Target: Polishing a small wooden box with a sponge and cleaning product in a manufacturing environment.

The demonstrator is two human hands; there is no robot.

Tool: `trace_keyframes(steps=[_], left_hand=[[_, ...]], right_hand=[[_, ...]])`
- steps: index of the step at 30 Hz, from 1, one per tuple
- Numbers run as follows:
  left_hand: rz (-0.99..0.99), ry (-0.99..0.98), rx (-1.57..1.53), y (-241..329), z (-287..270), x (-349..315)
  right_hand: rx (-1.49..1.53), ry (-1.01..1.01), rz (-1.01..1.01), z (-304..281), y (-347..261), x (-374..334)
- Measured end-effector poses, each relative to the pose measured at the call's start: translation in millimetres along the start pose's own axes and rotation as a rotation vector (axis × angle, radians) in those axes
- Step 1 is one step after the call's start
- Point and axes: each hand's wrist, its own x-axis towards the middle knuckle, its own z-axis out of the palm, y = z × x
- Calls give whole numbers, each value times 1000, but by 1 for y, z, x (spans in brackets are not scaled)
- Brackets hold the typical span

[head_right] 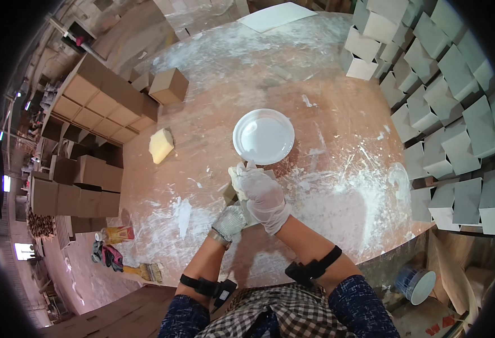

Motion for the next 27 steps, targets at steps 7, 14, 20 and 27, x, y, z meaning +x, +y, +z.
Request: trace_keyframes(steps=[7,14,20,27], left_hand=[[-3,-303,-108,-44,15,15],[-13,21,-1019,-64,38,17],[124,-145,-24,-37,12,10],[104,-150,338,-27,6,7]], right_hand=[[-172,-124,-48,-26,-40,-58],[-65,54,-2,12,11,8],[-299,-547,58,-35,-48,-53],[276,93,52,-66,-17,-49]])
